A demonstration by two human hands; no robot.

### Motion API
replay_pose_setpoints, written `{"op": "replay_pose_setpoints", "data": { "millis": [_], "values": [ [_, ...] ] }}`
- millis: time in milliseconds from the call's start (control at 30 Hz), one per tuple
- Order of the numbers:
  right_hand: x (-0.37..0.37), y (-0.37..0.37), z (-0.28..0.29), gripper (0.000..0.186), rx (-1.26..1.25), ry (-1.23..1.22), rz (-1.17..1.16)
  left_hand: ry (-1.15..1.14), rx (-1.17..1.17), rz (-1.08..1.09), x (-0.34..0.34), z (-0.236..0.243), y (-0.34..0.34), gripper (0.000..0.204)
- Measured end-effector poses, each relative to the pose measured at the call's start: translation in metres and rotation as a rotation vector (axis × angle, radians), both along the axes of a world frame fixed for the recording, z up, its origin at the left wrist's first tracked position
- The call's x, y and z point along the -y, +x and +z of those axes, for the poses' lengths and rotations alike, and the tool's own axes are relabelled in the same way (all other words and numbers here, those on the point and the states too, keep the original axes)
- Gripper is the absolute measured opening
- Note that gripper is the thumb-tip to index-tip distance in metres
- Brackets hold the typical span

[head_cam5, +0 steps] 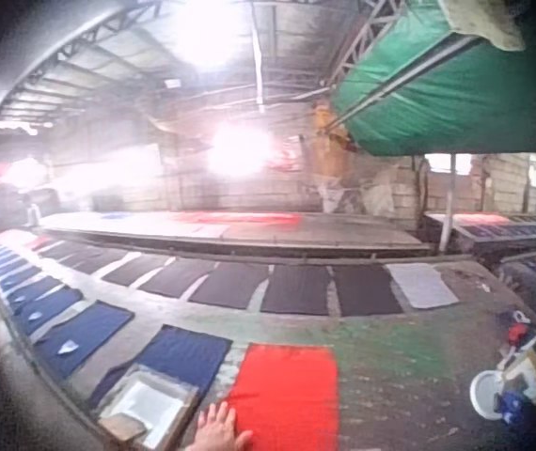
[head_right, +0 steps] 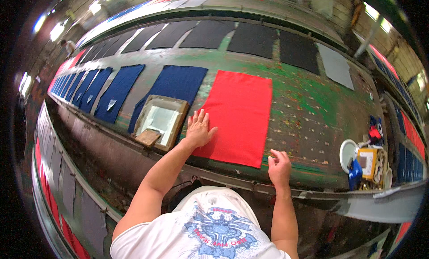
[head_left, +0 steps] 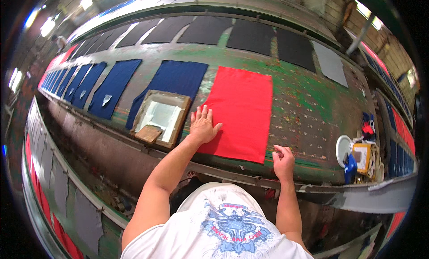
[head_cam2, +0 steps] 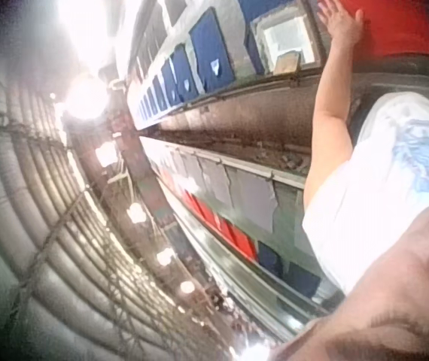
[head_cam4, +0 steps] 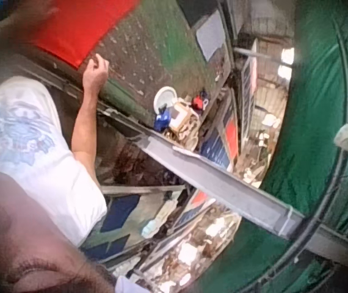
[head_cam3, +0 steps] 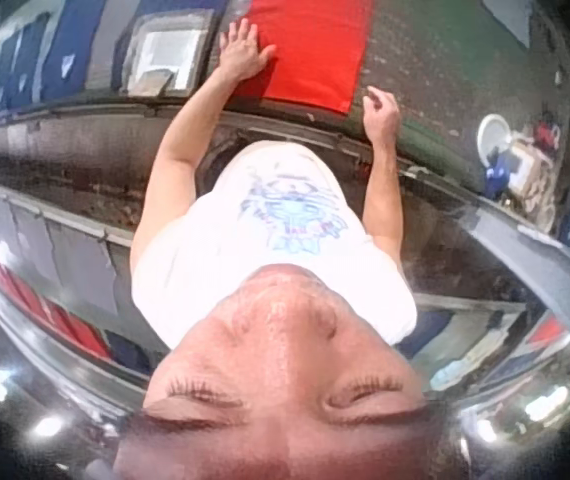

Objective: The person folds a red t-shirt and then uses a squeegee to apply white ink through a screen printing frame onto several t-shirts laid out on a long table. The shirts include gray, black, and blue colors, and the person moves along the table to print each one.

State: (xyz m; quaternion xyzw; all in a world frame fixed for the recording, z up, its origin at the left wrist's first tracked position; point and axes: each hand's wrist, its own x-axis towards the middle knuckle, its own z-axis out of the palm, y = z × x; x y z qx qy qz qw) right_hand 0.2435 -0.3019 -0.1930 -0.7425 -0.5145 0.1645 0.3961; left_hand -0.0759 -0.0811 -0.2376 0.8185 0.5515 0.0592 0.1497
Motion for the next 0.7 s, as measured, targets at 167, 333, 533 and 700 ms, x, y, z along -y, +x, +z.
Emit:
{"op": "replay_pose_setpoints", "data": {
  "millis": [167, 333, 533, 700],
  "values": [
    [-0.04, -0.049, 0.017, 0.03, 0.023, 0.03, 0.11, 0.217, 0.355, -0.169, -0.001, 0.031, -0.086, 0.071],
    [-0.11, -0.138, 0.024, 0.031, 0.224, 0.108, 0.338, 0.431, 0.537, 0.085, -0.033, 0.038, -0.212, 0.03],
    [-0.238, -0.26, 0.024, 0.036, 0.288, 0.206, 0.578, 0.348, 0.42, 0.275, -0.064, -0.001, -0.329, 0.035],
    [-0.353, -0.333, 0.002, 0.047, 0.358, -0.027, 0.663, 0.186, 0.595, 0.213, -0.074, -0.033, -0.352, 0.049]
  ]
}}
